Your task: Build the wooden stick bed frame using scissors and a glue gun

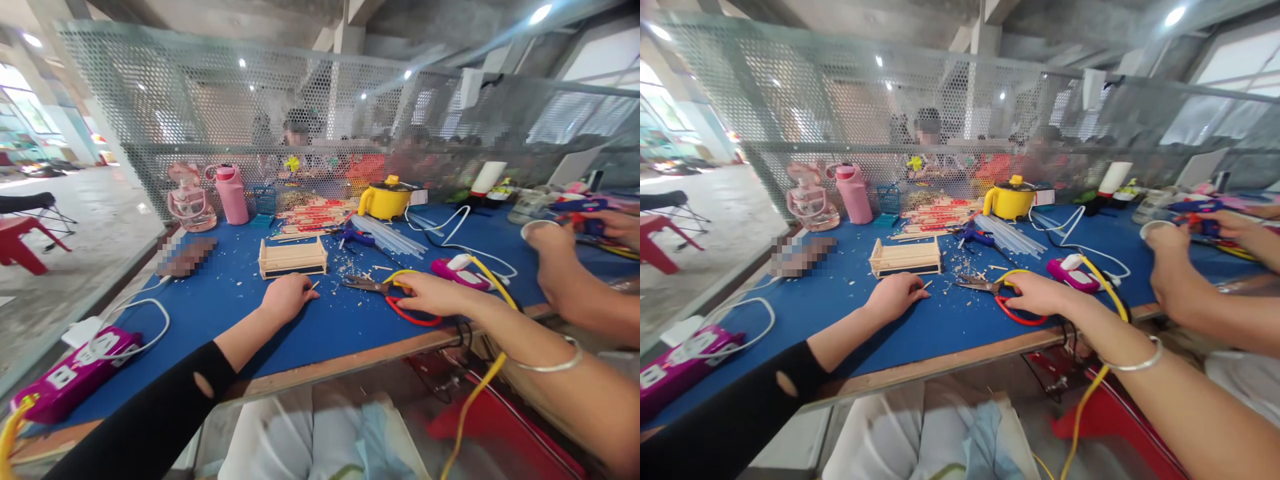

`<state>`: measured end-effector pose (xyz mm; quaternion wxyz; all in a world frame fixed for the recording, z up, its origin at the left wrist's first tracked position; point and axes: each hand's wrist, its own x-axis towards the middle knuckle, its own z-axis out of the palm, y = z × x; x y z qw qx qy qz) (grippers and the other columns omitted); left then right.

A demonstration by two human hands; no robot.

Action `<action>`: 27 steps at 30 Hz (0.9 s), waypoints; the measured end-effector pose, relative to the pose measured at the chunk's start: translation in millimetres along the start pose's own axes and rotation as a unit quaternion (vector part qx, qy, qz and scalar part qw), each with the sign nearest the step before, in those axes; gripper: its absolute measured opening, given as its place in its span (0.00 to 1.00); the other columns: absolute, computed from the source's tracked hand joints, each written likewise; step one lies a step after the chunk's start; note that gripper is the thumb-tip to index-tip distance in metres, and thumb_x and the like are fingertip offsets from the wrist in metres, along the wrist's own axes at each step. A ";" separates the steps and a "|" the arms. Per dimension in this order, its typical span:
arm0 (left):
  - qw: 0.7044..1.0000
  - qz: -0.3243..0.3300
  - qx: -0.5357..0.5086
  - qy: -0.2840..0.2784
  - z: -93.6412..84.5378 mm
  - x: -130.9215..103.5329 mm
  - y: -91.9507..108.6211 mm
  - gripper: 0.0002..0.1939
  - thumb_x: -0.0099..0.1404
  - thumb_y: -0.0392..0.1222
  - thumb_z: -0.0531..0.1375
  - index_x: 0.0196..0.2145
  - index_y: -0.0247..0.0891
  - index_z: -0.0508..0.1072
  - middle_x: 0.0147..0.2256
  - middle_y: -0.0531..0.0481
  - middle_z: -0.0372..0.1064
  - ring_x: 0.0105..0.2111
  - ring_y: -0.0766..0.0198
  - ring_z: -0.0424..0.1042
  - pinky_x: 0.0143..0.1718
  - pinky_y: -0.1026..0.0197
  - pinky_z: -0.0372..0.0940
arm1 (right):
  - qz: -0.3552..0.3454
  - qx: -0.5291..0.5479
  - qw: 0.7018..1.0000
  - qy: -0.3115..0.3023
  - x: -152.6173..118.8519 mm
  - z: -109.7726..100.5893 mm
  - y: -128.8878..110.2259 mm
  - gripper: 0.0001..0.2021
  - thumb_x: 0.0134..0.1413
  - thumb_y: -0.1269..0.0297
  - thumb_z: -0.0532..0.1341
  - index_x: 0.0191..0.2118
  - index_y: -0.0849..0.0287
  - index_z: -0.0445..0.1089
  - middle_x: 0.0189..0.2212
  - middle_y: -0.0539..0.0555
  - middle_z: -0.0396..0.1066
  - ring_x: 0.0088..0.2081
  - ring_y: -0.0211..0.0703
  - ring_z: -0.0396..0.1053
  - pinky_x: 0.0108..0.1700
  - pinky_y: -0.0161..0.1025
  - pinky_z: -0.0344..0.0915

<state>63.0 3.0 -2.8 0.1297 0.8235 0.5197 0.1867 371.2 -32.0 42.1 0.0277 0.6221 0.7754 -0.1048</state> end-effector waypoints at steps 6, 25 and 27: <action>0.998 -0.013 0.023 0.054 -4.9 -9.3 1.9 0.19 0.67 0.54 0.49 0.35 0.39 0.73 0.35 0.45 0.74 0.35 0.57 0.72 0.34 0.60 0.61 | 0.025 0.004 0.999 0.035 13.1 -0.7 2.7 0.18 0.54 0.53 0.53 0.44 0.60 0.70 0.36 0.57 0.75 0.35 0.46 0.71 0.33 0.36 0.61; 0.984 -0.152 -0.024 0.088 -30.1 -9.3 -86.5 0.20 0.53 0.56 0.59 0.36 0.38 0.69 0.33 0.48 0.70 0.33 0.57 0.69 0.34 0.58 0.61 | 0.069 -0.081 0.991 0.082 67.2 -9.3 11.7 0.09 0.52 0.66 0.56 0.33 0.57 0.74 0.33 0.55 0.77 0.35 0.45 0.72 0.35 0.36 0.60; 0.982 -0.146 -0.061 0.106 -27.7 -8.4 -85.1 0.18 0.54 0.53 0.59 0.37 0.39 0.66 0.32 0.50 0.70 0.32 0.59 0.69 0.33 0.60 0.61 | 0.057 -0.061 0.993 0.078 79.2 -3.5 16.8 0.07 0.50 0.67 0.57 0.28 0.57 0.73 0.30 0.53 0.76 0.33 0.43 0.71 0.34 0.36 0.59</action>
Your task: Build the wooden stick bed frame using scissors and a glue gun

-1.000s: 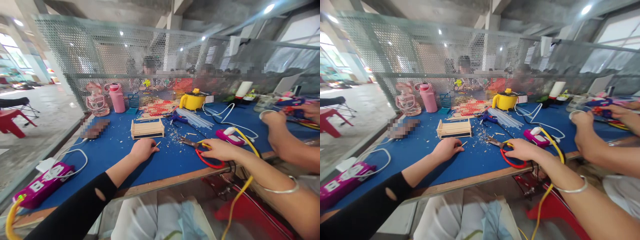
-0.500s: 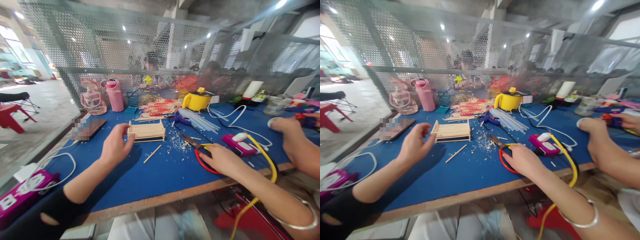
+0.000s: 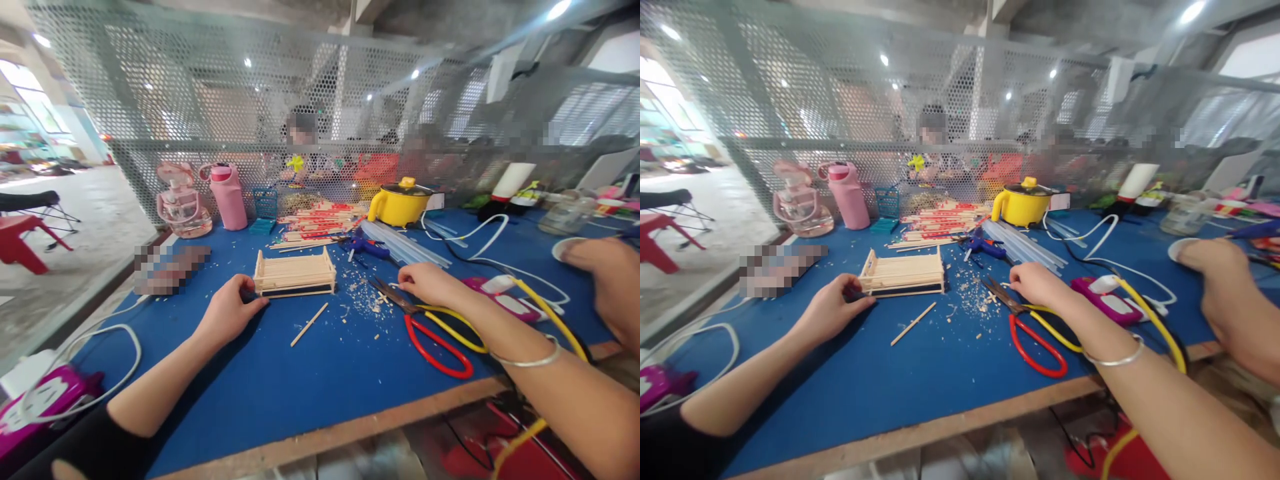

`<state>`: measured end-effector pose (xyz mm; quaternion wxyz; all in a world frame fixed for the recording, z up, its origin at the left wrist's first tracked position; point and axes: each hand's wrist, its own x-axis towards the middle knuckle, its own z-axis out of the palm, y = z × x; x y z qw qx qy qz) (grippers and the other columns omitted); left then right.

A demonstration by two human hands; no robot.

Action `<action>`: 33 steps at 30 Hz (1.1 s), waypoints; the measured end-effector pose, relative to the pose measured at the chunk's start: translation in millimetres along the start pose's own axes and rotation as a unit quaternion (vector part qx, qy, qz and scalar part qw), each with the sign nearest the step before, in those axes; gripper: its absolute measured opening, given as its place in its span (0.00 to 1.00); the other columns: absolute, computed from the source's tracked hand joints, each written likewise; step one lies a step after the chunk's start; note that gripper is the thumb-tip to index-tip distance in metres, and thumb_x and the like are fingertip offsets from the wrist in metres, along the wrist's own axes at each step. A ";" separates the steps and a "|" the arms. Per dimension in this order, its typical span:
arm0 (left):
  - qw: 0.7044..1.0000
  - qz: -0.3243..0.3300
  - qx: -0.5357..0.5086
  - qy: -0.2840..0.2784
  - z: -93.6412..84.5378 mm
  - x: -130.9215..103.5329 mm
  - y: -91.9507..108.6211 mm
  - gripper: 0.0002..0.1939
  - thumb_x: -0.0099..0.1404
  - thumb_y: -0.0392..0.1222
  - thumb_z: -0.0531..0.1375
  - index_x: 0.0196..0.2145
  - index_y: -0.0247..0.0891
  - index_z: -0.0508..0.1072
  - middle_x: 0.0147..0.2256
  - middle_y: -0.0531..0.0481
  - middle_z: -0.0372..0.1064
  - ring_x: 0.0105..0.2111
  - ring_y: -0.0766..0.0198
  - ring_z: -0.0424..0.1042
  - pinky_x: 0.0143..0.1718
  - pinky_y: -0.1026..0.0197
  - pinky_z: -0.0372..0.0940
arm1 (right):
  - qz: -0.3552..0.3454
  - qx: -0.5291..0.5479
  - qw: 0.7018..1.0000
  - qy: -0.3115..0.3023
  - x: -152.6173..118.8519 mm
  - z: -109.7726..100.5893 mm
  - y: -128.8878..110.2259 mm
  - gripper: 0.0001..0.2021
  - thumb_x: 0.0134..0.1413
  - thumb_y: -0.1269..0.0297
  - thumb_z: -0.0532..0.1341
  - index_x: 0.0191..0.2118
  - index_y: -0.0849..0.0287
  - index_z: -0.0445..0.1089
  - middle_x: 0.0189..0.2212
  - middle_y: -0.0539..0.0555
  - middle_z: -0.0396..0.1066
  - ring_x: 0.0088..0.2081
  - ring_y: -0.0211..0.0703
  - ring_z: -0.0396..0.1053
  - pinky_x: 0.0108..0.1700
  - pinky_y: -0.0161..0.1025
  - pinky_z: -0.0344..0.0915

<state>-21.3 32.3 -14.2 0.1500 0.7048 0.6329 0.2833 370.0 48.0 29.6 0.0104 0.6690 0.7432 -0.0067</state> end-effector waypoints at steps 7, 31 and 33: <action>0.982 -0.018 -0.184 0.030 4.7 2.7 14.4 0.17 0.55 0.44 0.59 0.42 0.39 0.62 0.26 0.55 0.71 0.26 0.64 0.69 0.30 0.63 0.61 | 0.029 0.092 0.991 0.094 -4.5 -18.1 -31.0 0.11 0.58 0.64 0.48 0.29 0.57 0.64 0.26 0.56 0.73 0.27 0.42 0.68 0.30 0.38 0.58; 0.917 -0.009 -0.400 0.001 6.9 -18.4 58.8 0.27 0.61 0.41 0.59 0.57 0.39 0.62 0.26 0.55 0.69 0.26 0.66 0.73 0.29 0.64 0.68 | -0.122 0.489 0.861 0.073 -14.9 0.7 -192.0 0.11 0.55 0.57 0.58 0.28 0.58 0.71 0.19 0.48 0.69 0.20 0.35 0.62 0.22 0.32 0.57; 0.921 -0.002 -0.390 0.001 6.8 -18.3 56.4 0.26 0.61 0.41 0.58 0.57 0.39 0.62 0.27 0.54 0.69 0.26 0.65 0.74 0.29 0.63 0.68 | -0.129 0.481 0.864 0.072 -13.3 1.8 -191.9 0.12 0.55 0.58 0.58 0.27 0.58 0.71 0.19 0.48 0.69 0.20 0.35 0.63 0.22 0.32 0.57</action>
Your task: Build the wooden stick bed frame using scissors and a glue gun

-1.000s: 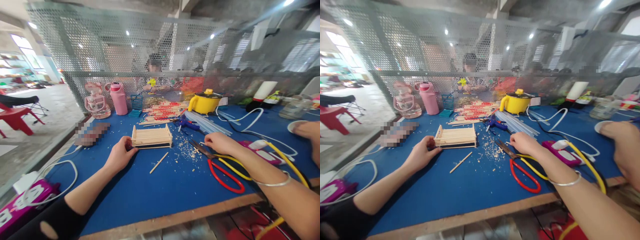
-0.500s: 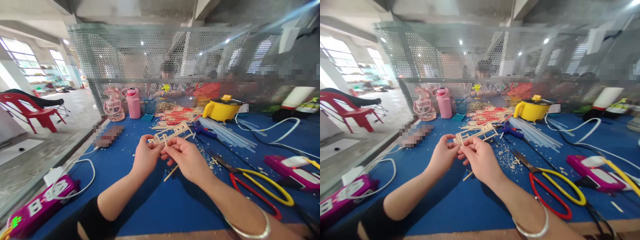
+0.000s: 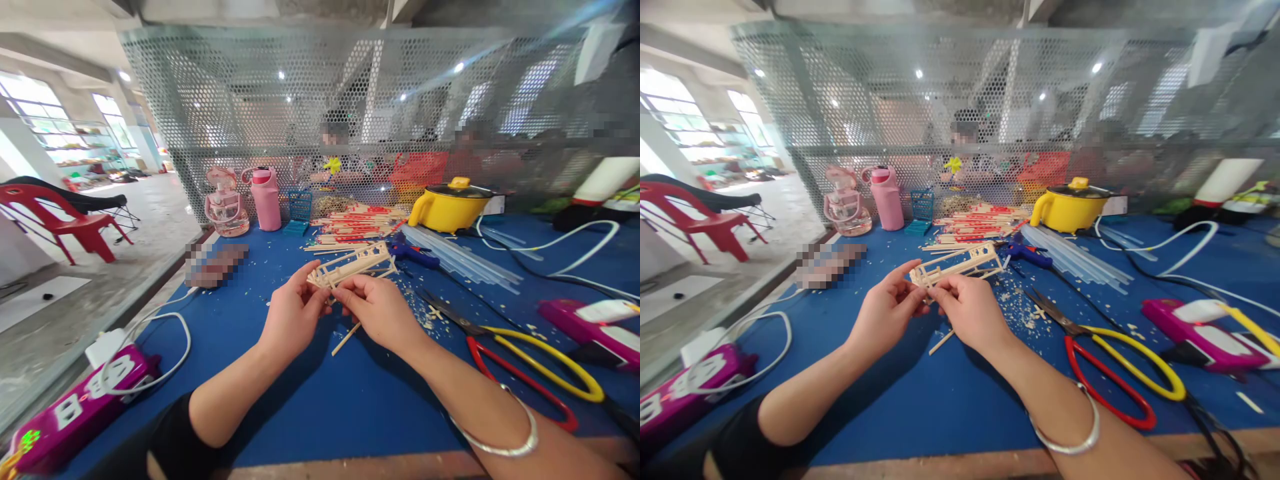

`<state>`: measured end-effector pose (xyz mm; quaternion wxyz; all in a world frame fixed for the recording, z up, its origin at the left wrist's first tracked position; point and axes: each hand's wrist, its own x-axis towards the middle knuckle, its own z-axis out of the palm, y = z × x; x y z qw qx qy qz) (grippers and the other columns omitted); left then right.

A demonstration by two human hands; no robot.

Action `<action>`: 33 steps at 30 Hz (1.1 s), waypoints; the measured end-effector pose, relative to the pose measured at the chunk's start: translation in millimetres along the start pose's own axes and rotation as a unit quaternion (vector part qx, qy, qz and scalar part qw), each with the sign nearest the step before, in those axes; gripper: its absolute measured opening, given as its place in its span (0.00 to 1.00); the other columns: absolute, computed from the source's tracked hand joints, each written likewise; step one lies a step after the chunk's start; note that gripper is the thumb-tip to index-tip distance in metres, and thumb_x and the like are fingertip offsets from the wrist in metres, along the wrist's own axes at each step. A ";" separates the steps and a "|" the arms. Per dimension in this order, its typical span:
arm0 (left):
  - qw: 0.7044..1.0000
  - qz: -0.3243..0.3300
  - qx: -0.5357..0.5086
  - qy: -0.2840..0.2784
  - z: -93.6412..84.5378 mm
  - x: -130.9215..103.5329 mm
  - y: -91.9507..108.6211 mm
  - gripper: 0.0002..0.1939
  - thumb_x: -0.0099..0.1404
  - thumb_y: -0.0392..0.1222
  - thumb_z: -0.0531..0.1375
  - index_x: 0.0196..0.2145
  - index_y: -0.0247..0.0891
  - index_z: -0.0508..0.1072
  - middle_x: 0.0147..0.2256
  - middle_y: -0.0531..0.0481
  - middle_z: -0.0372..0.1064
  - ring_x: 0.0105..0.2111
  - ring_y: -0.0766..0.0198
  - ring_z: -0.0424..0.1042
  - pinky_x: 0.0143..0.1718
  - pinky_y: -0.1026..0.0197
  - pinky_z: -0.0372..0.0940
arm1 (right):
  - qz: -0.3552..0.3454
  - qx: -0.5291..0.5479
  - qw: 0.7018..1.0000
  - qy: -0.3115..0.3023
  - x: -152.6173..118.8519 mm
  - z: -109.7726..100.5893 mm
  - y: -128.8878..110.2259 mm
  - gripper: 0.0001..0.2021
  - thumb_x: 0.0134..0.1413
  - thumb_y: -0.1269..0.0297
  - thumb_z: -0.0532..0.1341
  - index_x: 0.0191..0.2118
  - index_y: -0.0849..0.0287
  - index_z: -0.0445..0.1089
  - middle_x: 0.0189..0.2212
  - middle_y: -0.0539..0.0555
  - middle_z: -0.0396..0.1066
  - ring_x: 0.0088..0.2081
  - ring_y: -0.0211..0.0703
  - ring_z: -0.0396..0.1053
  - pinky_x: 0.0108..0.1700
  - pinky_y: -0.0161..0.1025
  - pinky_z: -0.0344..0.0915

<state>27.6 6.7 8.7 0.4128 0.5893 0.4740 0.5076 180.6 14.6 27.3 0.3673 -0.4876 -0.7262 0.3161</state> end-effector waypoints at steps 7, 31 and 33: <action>0.999 0.013 0.048 0.001 -1.7 0.0 -1.2 0.25 0.62 0.43 0.58 0.57 0.42 0.62 0.28 0.54 0.70 0.25 0.66 0.74 0.29 0.63 0.69 | 0.022 0.029 0.999 -0.011 2.9 1.6 4.6 0.12 0.55 0.56 0.57 0.28 0.59 0.70 0.19 0.49 0.69 0.19 0.35 0.64 0.22 0.32 0.59; 0.998 0.019 0.064 0.008 -3.2 0.6 -0.9 0.24 0.62 0.46 0.58 0.55 0.40 0.64 0.26 0.53 0.71 0.25 0.65 0.74 0.30 0.63 0.67 | 0.019 0.049 0.999 -0.003 4.5 -3.2 2.0 0.11 0.55 0.57 0.57 0.29 0.59 0.69 0.19 0.48 0.68 0.18 0.33 0.63 0.21 0.31 0.58; 0.998 0.018 0.066 0.008 -6.0 2.2 0.0 0.24 0.61 0.46 0.58 0.55 0.39 0.64 0.26 0.53 0.71 0.25 0.64 0.74 0.29 0.63 0.67 | 0.017 0.047 0.999 0.023 3.9 -14.2 -1.3 0.11 0.56 0.57 0.56 0.32 0.59 0.69 0.20 0.48 0.69 0.19 0.34 0.63 0.22 0.32 0.59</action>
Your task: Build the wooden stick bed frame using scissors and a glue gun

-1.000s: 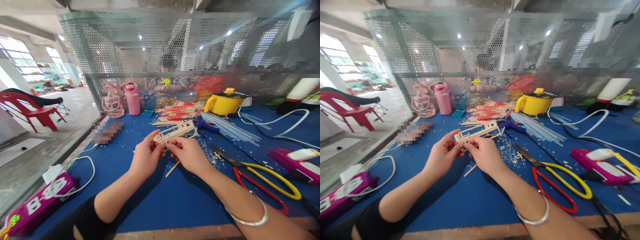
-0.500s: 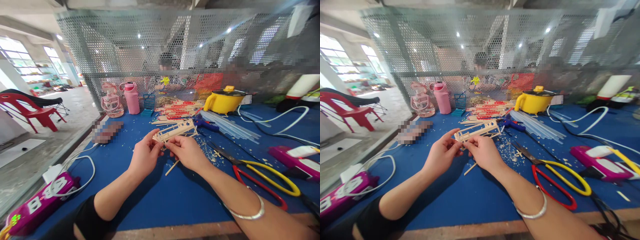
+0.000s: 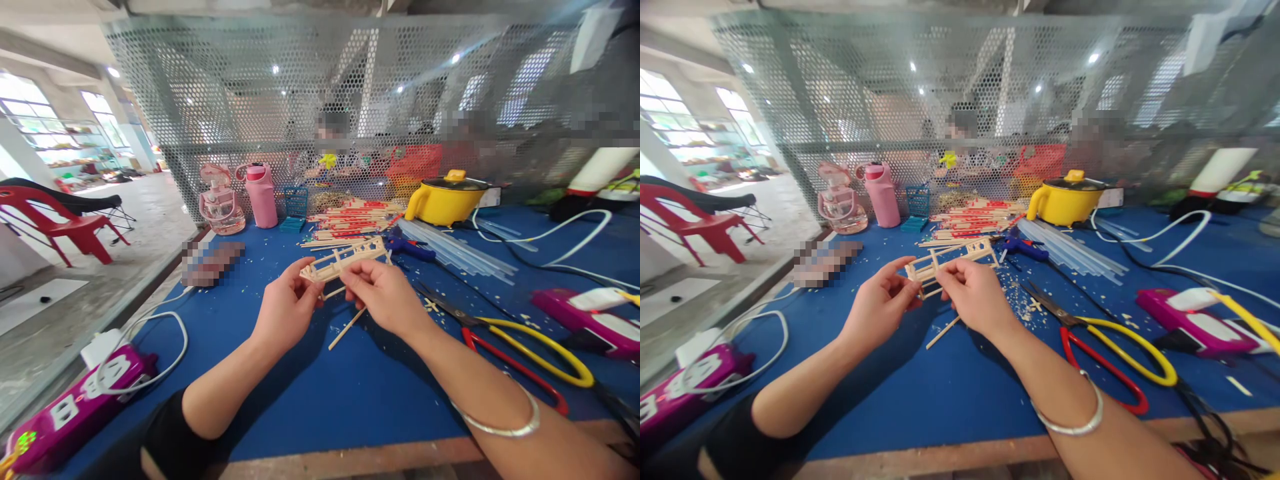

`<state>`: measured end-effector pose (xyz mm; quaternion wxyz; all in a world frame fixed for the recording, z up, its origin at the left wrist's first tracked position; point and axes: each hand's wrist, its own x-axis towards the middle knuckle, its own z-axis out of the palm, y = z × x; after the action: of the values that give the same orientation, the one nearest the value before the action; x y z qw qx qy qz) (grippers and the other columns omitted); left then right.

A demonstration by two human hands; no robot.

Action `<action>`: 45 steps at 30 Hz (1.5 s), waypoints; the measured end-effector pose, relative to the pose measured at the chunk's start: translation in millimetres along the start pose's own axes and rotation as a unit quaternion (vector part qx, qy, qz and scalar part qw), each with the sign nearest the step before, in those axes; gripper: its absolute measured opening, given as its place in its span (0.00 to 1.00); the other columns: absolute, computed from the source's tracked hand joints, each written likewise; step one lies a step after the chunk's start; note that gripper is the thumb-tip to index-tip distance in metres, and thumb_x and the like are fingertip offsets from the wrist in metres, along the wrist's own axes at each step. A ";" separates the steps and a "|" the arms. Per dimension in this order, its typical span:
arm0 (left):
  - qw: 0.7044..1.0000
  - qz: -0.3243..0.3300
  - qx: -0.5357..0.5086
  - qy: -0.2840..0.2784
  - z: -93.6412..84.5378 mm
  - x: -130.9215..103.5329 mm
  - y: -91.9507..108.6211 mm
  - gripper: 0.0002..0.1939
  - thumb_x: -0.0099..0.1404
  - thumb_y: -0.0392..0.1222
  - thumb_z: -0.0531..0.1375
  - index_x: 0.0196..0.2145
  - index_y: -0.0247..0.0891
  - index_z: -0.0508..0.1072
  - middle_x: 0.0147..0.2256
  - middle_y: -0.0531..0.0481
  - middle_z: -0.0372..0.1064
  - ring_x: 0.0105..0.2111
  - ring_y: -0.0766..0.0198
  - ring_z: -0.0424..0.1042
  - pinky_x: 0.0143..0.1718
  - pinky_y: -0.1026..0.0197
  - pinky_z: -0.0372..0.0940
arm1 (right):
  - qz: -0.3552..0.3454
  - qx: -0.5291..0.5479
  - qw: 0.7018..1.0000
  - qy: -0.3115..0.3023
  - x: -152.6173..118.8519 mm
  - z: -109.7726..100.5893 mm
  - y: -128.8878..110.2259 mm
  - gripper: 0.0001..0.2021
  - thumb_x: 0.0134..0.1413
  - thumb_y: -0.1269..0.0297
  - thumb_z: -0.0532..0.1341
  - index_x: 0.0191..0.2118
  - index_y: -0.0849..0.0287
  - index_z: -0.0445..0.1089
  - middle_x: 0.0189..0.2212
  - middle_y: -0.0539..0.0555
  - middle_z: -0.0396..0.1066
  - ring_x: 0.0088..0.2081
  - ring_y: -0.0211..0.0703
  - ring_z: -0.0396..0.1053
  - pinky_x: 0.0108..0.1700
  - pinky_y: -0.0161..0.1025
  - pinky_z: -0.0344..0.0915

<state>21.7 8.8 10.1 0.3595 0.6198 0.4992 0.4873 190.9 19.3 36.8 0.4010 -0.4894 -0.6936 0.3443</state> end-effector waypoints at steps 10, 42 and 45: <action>0.997 -0.013 0.046 -0.053 -21.7 11.6 2.9 0.24 0.60 0.46 0.58 0.52 0.39 0.64 0.24 0.56 0.69 0.24 0.63 0.74 0.27 0.63 0.66 | 0.083 -0.534 0.837 -0.088 -56.7 -66.1 21.6 0.14 0.58 0.61 0.52 0.26 0.55 0.70 0.27 0.54 0.75 0.30 0.48 0.72 0.28 0.38 0.53; 0.937 0.147 0.311 -0.055 0.5 -4.0 5.0 0.41 0.57 0.36 0.59 0.65 0.41 0.45 0.37 0.51 0.73 0.37 0.62 0.72 0.40 0.59 0.64 | -0.245 -0.219 0.944 -0.029 0.5 1.5 29.7 0.25 0.46 0.79 0.58 0.53 0.59 0.62 0.37 0.52 0.74 0.42 0.44 0.69 0.48 0.43 0.57; 0.936 0.144 0.316 -0.055 1.5 -3.6 5.2 0.41 0.57 0.35 0.59 0.65 0.41 0.45 0.36 0.51 0.74 0.38 0.61 0.73 0.42 0.56 0.65 | -0.235 -0.200 0.951 -0.028 1.7 1.7 29.3 0.25 0.47 0.80 0.58 0.52 0.58 0.63 0.35 0.50 0.75 0.41 0.42 0.70 0.47 0.42 0.58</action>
<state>24.4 4.1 13.6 0.0976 0.7925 0.5125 0.3160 200.9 29.1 10.9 0.3448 -0.3732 -0.8545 0.1078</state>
